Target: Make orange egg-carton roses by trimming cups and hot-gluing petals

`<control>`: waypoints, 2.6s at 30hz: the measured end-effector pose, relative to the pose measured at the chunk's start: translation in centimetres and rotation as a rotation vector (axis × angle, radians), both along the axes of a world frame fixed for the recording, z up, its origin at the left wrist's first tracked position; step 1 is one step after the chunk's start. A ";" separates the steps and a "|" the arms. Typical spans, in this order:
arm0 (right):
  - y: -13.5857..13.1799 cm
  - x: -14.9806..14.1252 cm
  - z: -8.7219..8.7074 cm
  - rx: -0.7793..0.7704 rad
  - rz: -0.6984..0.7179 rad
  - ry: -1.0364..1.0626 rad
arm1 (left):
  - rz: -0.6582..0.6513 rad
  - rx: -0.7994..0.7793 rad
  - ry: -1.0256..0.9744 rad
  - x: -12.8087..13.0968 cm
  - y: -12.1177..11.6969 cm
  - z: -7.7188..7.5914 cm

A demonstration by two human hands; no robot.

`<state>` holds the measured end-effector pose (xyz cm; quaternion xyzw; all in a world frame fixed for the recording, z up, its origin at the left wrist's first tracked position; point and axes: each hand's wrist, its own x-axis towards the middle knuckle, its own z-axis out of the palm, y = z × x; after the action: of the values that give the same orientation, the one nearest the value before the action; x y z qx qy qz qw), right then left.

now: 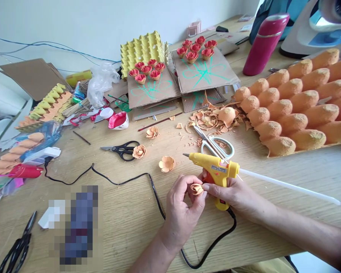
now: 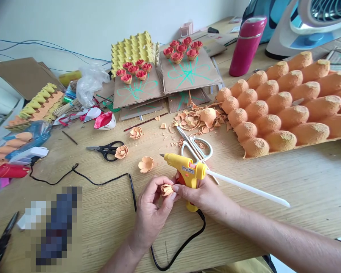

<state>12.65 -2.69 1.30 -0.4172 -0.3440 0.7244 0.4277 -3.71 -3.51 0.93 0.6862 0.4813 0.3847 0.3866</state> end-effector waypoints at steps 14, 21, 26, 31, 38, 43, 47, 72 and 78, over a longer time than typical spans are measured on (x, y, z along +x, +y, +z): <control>-0.1 0.1 -0.4 -0.037 0.002 0.034 | 0.023 0.025 -0.026 0.1 -0.2 0.4; -0.1 0.1 -0.3 -0.039 0.012 0.027 | 0.023 0.043 0.006 0.2 -0.2 0.3; -0.1 0.1 0.0 -0.065 -0.005 -0.008 | 0.028 0.060 -0.031 0.2 -0.3 0.1; -0.3 0.3 -0.2 -0.064 -0.002 -0.010 | 0.005 0.091 -0.054 0.0 -0.4 0.4; -0.1 0.3 0.1 -0.038 0.015 0.018 | 0.051 0.210 -0.009 -0.7 -0.2 0.6; -0.3 0.7 0.0 -0.029 0.001 0.062 | 0.308 0.294 0.118 -3.5 1.0 1.4; -0.7 1.0 -0.4 -0.033 0.010 0.074 | 0.370 0.207 0.300 -6.4 2.3 1.9; 0.4 1.6 1.7 -0.067 -0.024 -0.023 | 0.263 0.059 0.596 -8.9 3.1 -0.1; 1.9 0.5 2.7 0.014 -0.005 0.015 | 0.274 0.060 0.570 -9.0 3.0 0.1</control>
<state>13.17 -0.76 4.02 -0.4098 -0.3449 0.7238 0.4350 -12.72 -0.53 0.99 0.7062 0.6467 0.2393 0.1605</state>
